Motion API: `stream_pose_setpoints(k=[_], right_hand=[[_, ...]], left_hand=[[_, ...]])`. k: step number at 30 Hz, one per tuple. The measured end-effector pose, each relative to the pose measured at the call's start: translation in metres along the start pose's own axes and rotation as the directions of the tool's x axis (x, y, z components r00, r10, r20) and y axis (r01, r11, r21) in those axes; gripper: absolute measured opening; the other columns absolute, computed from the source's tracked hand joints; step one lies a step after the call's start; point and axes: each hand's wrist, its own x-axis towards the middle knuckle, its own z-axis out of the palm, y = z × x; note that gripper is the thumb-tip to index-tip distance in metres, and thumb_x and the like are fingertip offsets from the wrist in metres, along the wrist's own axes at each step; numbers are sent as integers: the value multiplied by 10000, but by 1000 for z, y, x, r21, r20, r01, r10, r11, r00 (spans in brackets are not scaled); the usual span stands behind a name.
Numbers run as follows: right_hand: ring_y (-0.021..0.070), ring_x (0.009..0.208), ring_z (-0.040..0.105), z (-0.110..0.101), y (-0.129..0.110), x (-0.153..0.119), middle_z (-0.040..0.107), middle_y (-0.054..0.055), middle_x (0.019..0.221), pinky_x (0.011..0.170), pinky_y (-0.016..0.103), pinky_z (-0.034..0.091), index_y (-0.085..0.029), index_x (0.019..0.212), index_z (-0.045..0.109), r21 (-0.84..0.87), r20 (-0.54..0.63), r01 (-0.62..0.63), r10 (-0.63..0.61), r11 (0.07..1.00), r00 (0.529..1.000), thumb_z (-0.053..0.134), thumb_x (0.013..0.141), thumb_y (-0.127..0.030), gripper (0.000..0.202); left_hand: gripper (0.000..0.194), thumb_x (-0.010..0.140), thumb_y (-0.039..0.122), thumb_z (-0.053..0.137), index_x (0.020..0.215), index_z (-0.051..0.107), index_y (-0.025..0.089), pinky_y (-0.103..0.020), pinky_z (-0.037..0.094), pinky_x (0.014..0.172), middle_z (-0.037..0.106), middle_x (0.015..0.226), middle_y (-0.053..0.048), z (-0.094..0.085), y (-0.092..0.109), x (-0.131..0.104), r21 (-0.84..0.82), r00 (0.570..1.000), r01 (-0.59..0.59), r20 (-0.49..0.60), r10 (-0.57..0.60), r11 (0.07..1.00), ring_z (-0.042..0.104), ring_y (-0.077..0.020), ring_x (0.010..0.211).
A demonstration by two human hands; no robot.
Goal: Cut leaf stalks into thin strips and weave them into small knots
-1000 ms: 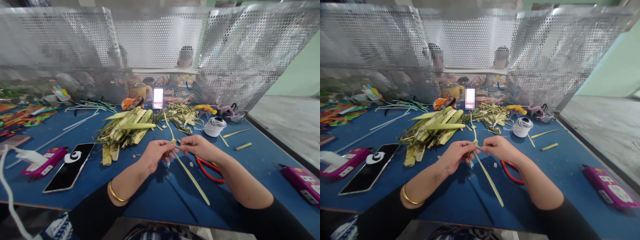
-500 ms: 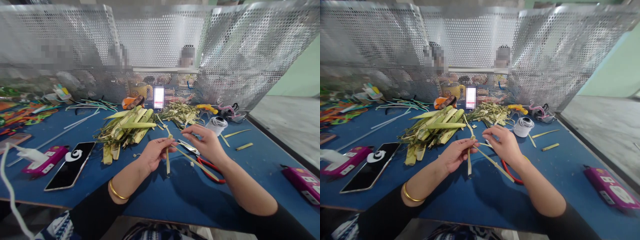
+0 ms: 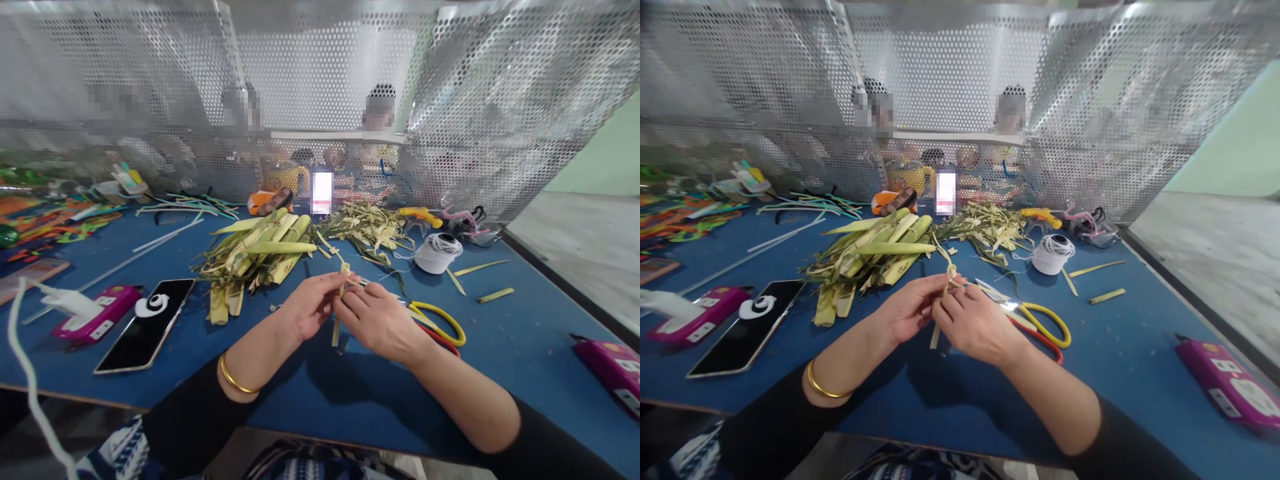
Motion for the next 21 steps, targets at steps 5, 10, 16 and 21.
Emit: stream_pose_setpoints(k=[5, 10, 16, 21], right_hand=[[166, 658, 526, -8, 1, 1, 582, 37, 682, 689, 330, 381, -137, 807, 588, 110, -146, 37, -21, 993, 989, 398, 930, -108, 228], [151, 607, 510, -14, -4, 3, 585, 30, 673, 627, 319, 364, -128, 857, 611, 140, -172, 161, -136, 977, 976, 381, 938, -112, 244], [143, 609, 511, -17, -4, 2, 593, 34, 695, 626, 311, 355, -126, 861, 627, 126, -159, 220, -199, 967, 967, 387, 935, -120, 251], [137, 601, 514, -13, -6, 2, 605, 39, 705, 630, 310, 360, -139, 791, 611, 165, -151, 233, -209, 958, 966, 396, 923, -110, 254]], left_hand=[[139, 813, 67, 576, 866, 700, 98, -88, 257, 337, 649, 745, -48, 2, 4, -3, 47, 999, -36, 17, 35, 998, 498, -14, 474], [143, 814, 49, 557, 798, 691, 94, -88, 258, 323, 682, 898, -93, 4, 6, -5, 65, 997, -66, -29, 68, 996, 636, -71, 684], [146, 821, 63, 552, 821, 695, 94, -90, 239, 303, 702, 927, -108, 6, 7, -8, 93, 996, -55, -58, 61, 994, 605, -48, 583], [132, 806, 74, 567, 824, 697, 96, -96, 223, 304, 697, 968, -113, 5, 5, -6, 112, 994, -84, -66, 92, 990, 615, -63, 623]])
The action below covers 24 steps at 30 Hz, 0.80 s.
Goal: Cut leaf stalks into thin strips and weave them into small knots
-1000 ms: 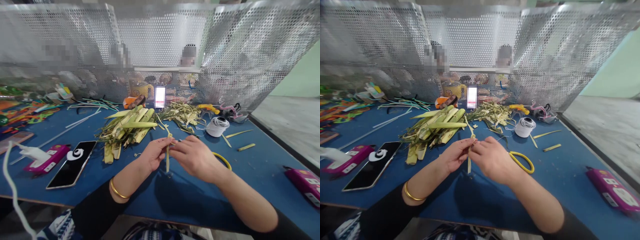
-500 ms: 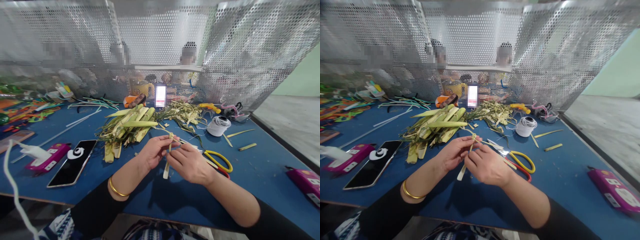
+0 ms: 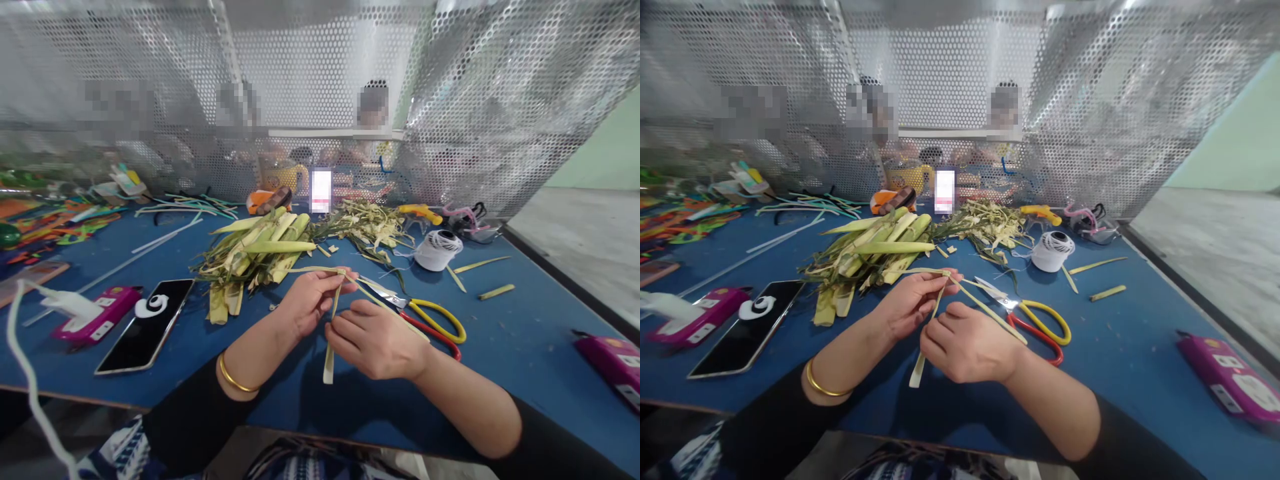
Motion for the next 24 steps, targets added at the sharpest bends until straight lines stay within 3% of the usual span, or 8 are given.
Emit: stream_pose_setpoints(k=[4, 7, 9, 12, 14, 17, 21, 24], right_hand=[[156, 635, 545, -2, -2, 2, 631, 47, 725, 639, 325, 388, -135, 903, 613, 57, 18, -28, 27, 998, 999, 375, 927, -108, 240], [168, 717, 587, -12, 4, 1, 666, 49, 776, 702, 326, 435, -149, 1063, 578, 273, -82, -181, 210, 945, 974, 415, 921, -146, 216], [163, 742, 599, -19, 15, -3, 673, 46, 807, 713, 310, 453, -184, 1051, 583, 420, -156, -378, 476, 825, 865, 455, 911, -170, 189], [184, 821, 611, -18, 35, -12, 665, 75, 912, 722, 315, 467, -208, 1000, 625, 480, -85, -694, 816, 537, 572, 483, 904, -232, 172], [204, 869, 617, -11, 45, -17, 671, 79, 987, 708, 314, 470, -212, 986, 647, 498, 132, -754, 822, 429, 555, 532, 869, -303, 188], [183, 802, 613, 0, 49, -21, 697, 47, 875, 699, 285, 445, -201, 900, 668, 535, 377, -776, 727, 334, 573, 524, 872, -384, 235], [127, 607, 514, 3, 46, -20, 603, -4, 622, 574, 237, 362, -182, 680, 617, 493, 448, -820, 724, 290, 525, 481, 885, -355, 301], [119, 586, 488, -3, 46, -21, 572, -12, 594, 565, 234, 342, -180, 660, 606, 473, 426, -820, 731, 322, 533, 501, 858, -298, 253]], left_hand=[[107, 754, 80, 622, 830, 694, 101, -111, 233, 323, 695, 986, -118, -1, -1, 2, 2, 1000, -23, -8, 23, 1000, 620, -79, 658], [172, 714, 70, 632, 868, 698, 108, -125, 258, 343, 702, 972, -107, -3, 1, 1, 3, 998, -43, 47, 43, 999, 604, -79, 633], [197, 691, 68, 610, 861, 701, 108, -136, 255, 344, 705, 960, -104, -4, 3, 0, 2, 994, -56, 92, 55, 998, 599, -82, 619], [186, 723, 159, 591, 860, 706, 108, -148, 233, 337, 709, 928, -120, -3, 6, -2, 20, 995, -26, 93, 24, 999, 602, -96, 614], [190, 742, 239, 625, 855, 708, 111, -149, 216, 336, 710, 905, -122, -2, 6, -3, 64, 997, -22, 71, 18, 998, 578, -83, 576], [201, 696, 286, 714, 791, 702, 110, -149, 182, 331, 708, 852, -104, -2, 4, -3, 154, 996, -76, 50, 69, 985, 500, -44, 487], [213, 684, 302, 731, 777, 699, 113, -148, 202, 329, 714, 836, -100, -1, 0, -2, 238, 992, -123, 33, 118, 963, 474, -39, 454], [191, 707, 294, 709, 766, 699, 113, -152, 242, 326, 720, 825, -103, -1, -2, -1, 322, 988, -151, 13, 155, 934, 482, -50, 450]])
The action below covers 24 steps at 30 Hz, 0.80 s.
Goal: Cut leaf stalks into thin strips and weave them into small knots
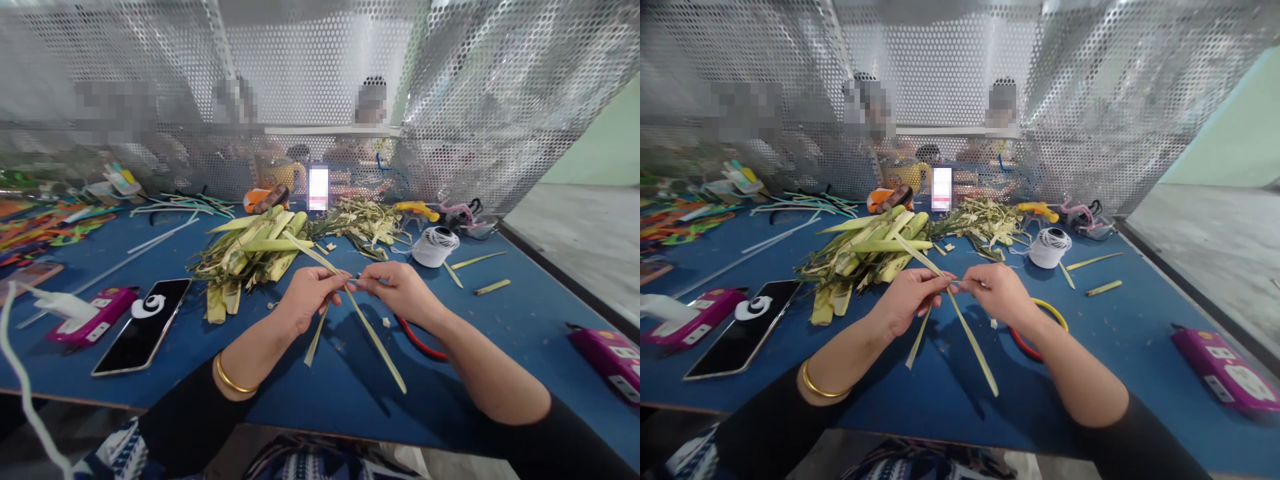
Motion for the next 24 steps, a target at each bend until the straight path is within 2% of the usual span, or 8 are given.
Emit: stream_pose_setpoints(k=[6, 10, 11, 13, 16, 19, 21, 24], right_hand=[[126, 613, 495, -8, -2, 0, 588, -8, 612, 585, 244, 355, -181, 657, 627, 58, 95, -45, 39, 997, 995, 516, 848, -359, 283], [165, 744, 564, -2, -3, 2, 670, 40, 821, 655, 275, 413, -189, 794, 679, 187, -28, -53, 60, 981, 998, 561, 799, -410, 251], [165, 726, 569, 2, -3, 2, 668, 46, 810, 641, 279, 423, -182, 800, 676, 264, -14, -75, 82, 961, 997, 583, 777, -424, 260], [145, 606, 554, 9, -5, 2, 633, 25, 684, 564, 274, 425, -168, 775, 647, 446, 103, -173, 142, 878, 985, 617, 742, -446, 281], [105, 452, 477, 20, -8, 0, 535, -35, 531, 452, 246, 374, -174, 704, 571, 622, 192, -288, 214, 728, 958, 659, 701, -451, 291], [85, 438, 421, 28, -8, 0, 482, -56, 517, 429, 232, 330, -189, 630, 505, 648, 52, -239, 271, 723, 961, 665, 688, -432, 296], [85, 462, 393, 31, -6, 1, 448, -60, 520, 439, 231, 316, -196, 609, 482, 609, -50, -197, 285, 768, 957, 654, 694, -418, 293], [101, 507, 387, 31, -1, 3, 437, -48, 534, 476, 242, 323, -199, 598, 483, 495, -129, -164, 258, 854, 957, 613, 731, -404, 276]], left_hand=[[198, 727, 308, 696, 765, 712, 114, -154, 223, 321, 711, 726, -87, 0, -2, 2, 154, 999, 7, -42, -1, 988, 474, -51, 409], [162, 714, 280, 701, 709, 707, 117, -159, 219, 328, 724, 733, -98, 2, -1, -1, 188, 986, 91, 123, -115, 978, 473, -50, 402], [148, 710, 265, 697, 698, 707, 118, -161, 223, 329, 727, 734, -102, 3, -1, -2, 198, 976, 104, 170, -139, 975, 474, -53, 402], [109, 700, 224, 683, 706, 715, 120, -166, 230, 329, 730, 728, -102, 5, -1, -5, 213, 957, 122, 234, -172, 969, 483, -60, 402], [125, 719, 223, 647, 709, 715, 118, -167, 229, 326, 728, 715, -101, 7, 0, -7, 222, 945, 134, 264, -192, 966, 490, -62, 396], [166, 751, 248, 617, 695, 709, 121, -163, 232, 329, 730, 731, -102, 8, 0, -8, 228, 950, 107, 262, -167, 968, 493, -56, 390], [158, 756, 237, 610, 706, 710, 125, -162, 239, 332, 732, 750, -99, 8, -1, -8, 229, 953, 91, 261, -152, 969, 494, -53, 391], [163, 756, 238, 619, 671, 699, 124, -163, 247, 333, 732, 762, -102, 9, -4, -7, 230, 958, 91, 245, -149, 969, 487, -50, 394]])
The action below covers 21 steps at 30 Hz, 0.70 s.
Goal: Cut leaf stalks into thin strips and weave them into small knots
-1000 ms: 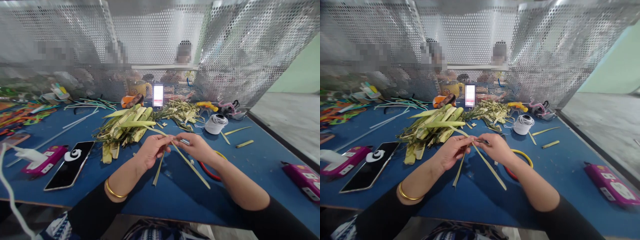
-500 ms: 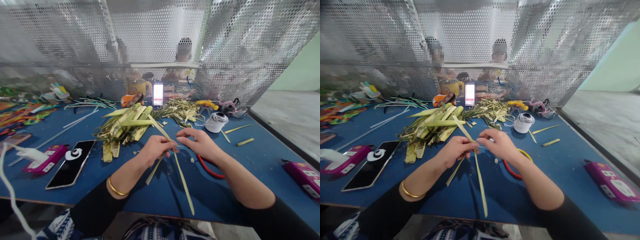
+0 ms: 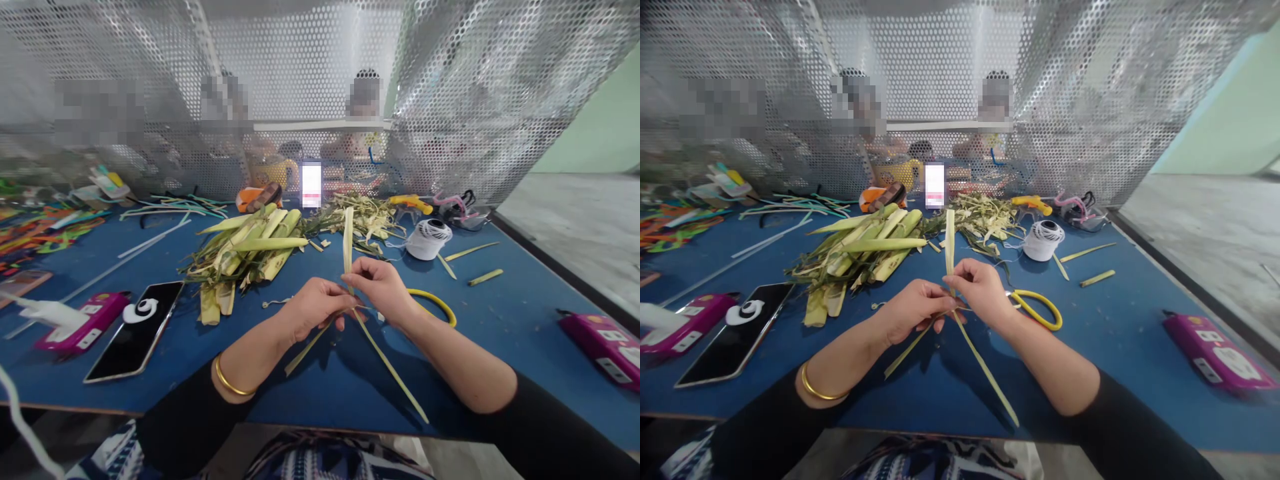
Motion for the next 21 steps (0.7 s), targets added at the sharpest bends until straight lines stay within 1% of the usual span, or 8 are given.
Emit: stream_pose_setpoints(k=[2, 4, 6, 8, 10, 13, 17, 21], right_hand=[[119, 567, 434, -6, -3, 1, 498, -17, 605, 535, 254, 349, -194, 636, 528, -165, -58, 83, -94, 983, 994, 570, 779, -387, 244], [133, 637, 473, -14, -11, -1, 551, 14, 701, 594, 262, 355, -190, 687, 571, -364, -117, 174, -231, 915, 966, 529, 829, -373, 235], [129, 628, 466, -22, -20, -5, 548, 16, 696, 593, 260, 333, -190, 666, 569, -493, -58, 223, -287, 841, 956, 497, 869, -389, 294], [118, 573, 433, -27, -27, -9, 524, 0, 630, 554, 255, 303, -191, 606, 549, -557, 87, 224, -212, 800, 973, 503, 870, -429, 358], [111, 530, 407, -27, -29, -11, 512, -18, 577, 518, 248, 271, -195, 601, 549, -593, 187, 175, -77, 786, 979, 547, 838, -439, 340], [110, 521, 428, -22, -24, -10, 545, -31, 562, 506, 236, 264, -203, 671, 578, -581, 198, 63, 66, 812, 978, 588, 801, -370, 212], [113, 512, 443, -15, -17, -8, 563, -27, 556, 502, 236, 270, -202, 652, 580, -546, 175, 7, 106, 838, 979, 618, 770, -377, 214], [103, 506, 386, -16, -18, -10, 513, -33, 535, 501, 240, 243, -195, 566, 507, -563, 201, 81, 41, 823, 979, 580, 795, -330, 276]], left_hand=[[168, 751, 252, 635, 660, 694, 124, -165, 241, 331, 733, 783, -104, 0, -2, 1, -20, 999, 0, -41, -1, 1000, 480, -47, 398], [187, 752, 291, 647, 693, 701, 122, -168, 226, 330, 732, 806, -106, -1, -3, 3, -72, 995, -17, -98, 10, 997, 476, -46, 409], [260, 758, 367, 647, 757, 715, 116, -173, 213, 332, 723, 798, -108, -4, -2, 4, -144, 990, -60, -137, 40, 988, 478, -52, 426], [358, 756, 452, 637, 807, 721, 108, -177, 208, 339, 703, 752, -100, -7, -1, 4, -204, 984, -104, -161, 71, 973, 487, -62, 447], [395, 716, 487, 668, 801, 717, 105, -178, 213, 347, 680, 717, -84, -11, 1, 5, -221, 978, -124, -191, 82, 967, 494, -66, 462], [351, 594, 418, 785, 736, 697, 109, -176, 233, 360, 657, 706, -55, -12, 1, 5, -181, 963, -128, -256, 79, 975, 487, -58, 470], [330, 560, 351, 816, 759, 694, 118, -175, 256, 366, 598, 591, -3, -9, 1, 5, -143, 940, -144, -329, 90, 979, 473, -63, 460], [290, 589, 340, 797, 744, 691, 120, -178, 254, 357, 628, 606, -19, -8, 0, 7, -140, 928, -159, -359, 100, 977, 470, -63, 448]])
